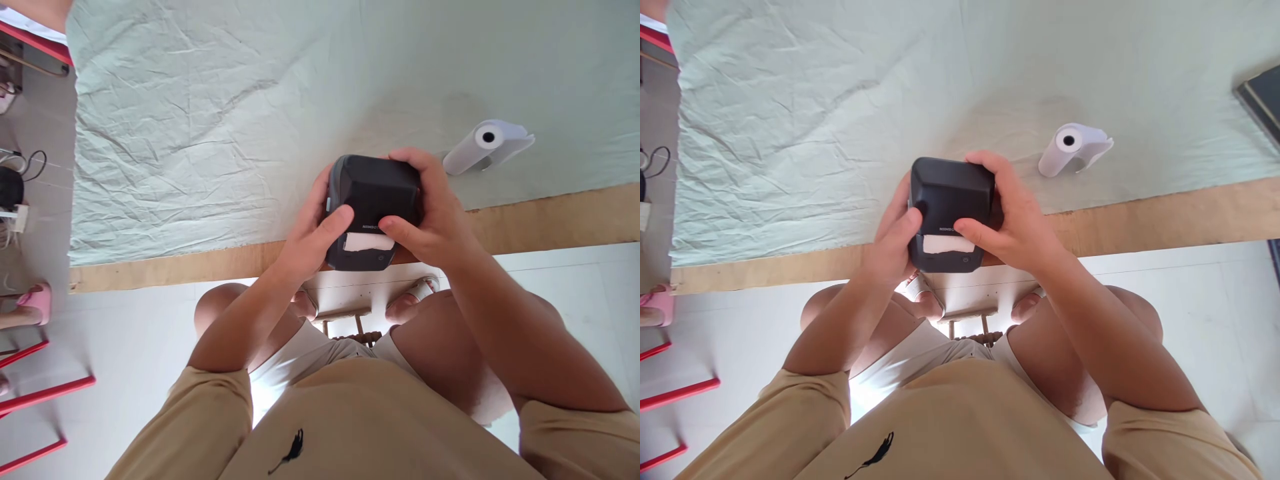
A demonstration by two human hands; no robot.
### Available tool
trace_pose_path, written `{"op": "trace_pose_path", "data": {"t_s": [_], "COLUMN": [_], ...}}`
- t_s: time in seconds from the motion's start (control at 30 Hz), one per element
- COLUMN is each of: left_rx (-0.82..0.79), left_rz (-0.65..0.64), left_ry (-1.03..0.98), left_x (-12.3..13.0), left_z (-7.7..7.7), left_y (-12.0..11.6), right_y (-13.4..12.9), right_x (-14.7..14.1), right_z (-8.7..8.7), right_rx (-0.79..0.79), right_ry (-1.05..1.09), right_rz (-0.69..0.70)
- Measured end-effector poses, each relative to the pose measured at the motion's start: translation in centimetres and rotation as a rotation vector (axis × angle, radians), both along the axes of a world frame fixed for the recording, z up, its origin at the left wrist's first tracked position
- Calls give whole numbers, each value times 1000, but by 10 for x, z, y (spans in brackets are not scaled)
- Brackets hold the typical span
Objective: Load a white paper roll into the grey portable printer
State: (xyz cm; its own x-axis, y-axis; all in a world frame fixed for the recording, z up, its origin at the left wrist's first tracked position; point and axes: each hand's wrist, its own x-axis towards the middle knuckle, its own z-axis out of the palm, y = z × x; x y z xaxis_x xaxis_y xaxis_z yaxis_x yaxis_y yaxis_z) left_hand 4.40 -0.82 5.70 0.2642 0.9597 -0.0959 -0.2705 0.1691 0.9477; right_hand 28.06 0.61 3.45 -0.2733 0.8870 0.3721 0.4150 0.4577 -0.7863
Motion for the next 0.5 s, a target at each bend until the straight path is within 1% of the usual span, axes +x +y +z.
{"op": "trace_pose_path", "data": {"t_s": [0.13, 0.23, 0.37, 0.5], "left_rx": [-37, -61, -122, -164], "left_rz": [31, 80, 136, 243], "left_ry": [-100, -127, -121, -96], "left_x": [7, 10, 10, 12], "left_z": [8, 7, 4, 5], "left_y": [1, 3, 3, 3], "right_y": [1, 0, -4, -5], "right_x": [1, 2, -1, -5], "right_z": [-4, -1, 3, 5], "right_rx": [43, 46, 8, 86], "right_ry": [-16, -8, -14, 32], "right_rz": [5, 29, 23, 69]}}
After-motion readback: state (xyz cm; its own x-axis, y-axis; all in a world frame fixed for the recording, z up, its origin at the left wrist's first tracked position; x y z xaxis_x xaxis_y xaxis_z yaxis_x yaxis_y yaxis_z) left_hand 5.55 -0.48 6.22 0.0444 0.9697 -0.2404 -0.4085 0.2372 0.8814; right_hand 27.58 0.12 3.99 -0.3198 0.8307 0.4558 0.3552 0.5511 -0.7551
